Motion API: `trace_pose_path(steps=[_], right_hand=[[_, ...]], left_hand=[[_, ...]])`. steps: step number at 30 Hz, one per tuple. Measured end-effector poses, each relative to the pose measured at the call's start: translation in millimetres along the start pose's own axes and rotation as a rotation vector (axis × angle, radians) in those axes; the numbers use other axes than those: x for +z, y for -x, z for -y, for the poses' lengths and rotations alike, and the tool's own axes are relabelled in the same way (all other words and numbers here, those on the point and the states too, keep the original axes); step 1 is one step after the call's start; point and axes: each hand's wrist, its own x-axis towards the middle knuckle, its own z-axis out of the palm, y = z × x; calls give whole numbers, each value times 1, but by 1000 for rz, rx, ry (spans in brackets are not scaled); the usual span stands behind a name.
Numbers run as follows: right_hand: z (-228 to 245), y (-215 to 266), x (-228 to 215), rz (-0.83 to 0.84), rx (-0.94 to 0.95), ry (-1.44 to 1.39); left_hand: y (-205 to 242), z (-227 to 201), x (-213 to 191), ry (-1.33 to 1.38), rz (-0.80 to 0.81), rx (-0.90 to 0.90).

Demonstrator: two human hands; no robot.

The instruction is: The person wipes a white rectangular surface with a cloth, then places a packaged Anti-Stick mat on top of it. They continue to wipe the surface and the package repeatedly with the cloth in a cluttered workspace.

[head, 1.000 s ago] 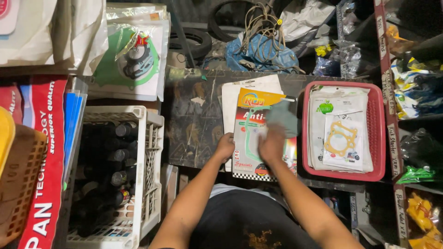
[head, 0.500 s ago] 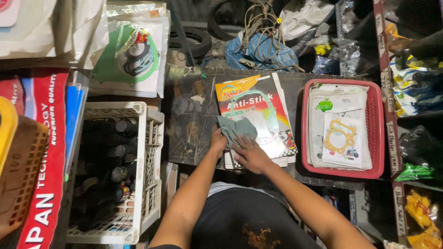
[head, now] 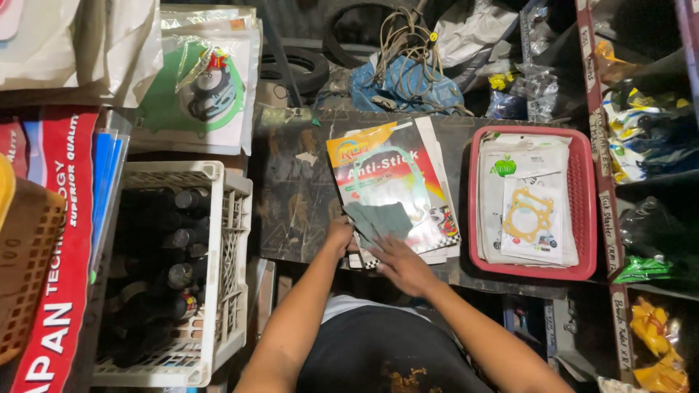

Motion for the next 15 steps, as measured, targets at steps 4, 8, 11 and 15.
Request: trace_pose_path(steps=[4,8,11,15], right_hand=[[-47,23,-18,-246,199,144],[-64,25,14,-441,455,280],[-36,27,24,-303,472,324],[-36,38,21,-142,400,320]], left_hand=[[25,-2,7,78,-56,-28],[38,-19,12,86,-187,65],[72,-47,22,72,-245,158],[85,-57,31,101,-233,231]])
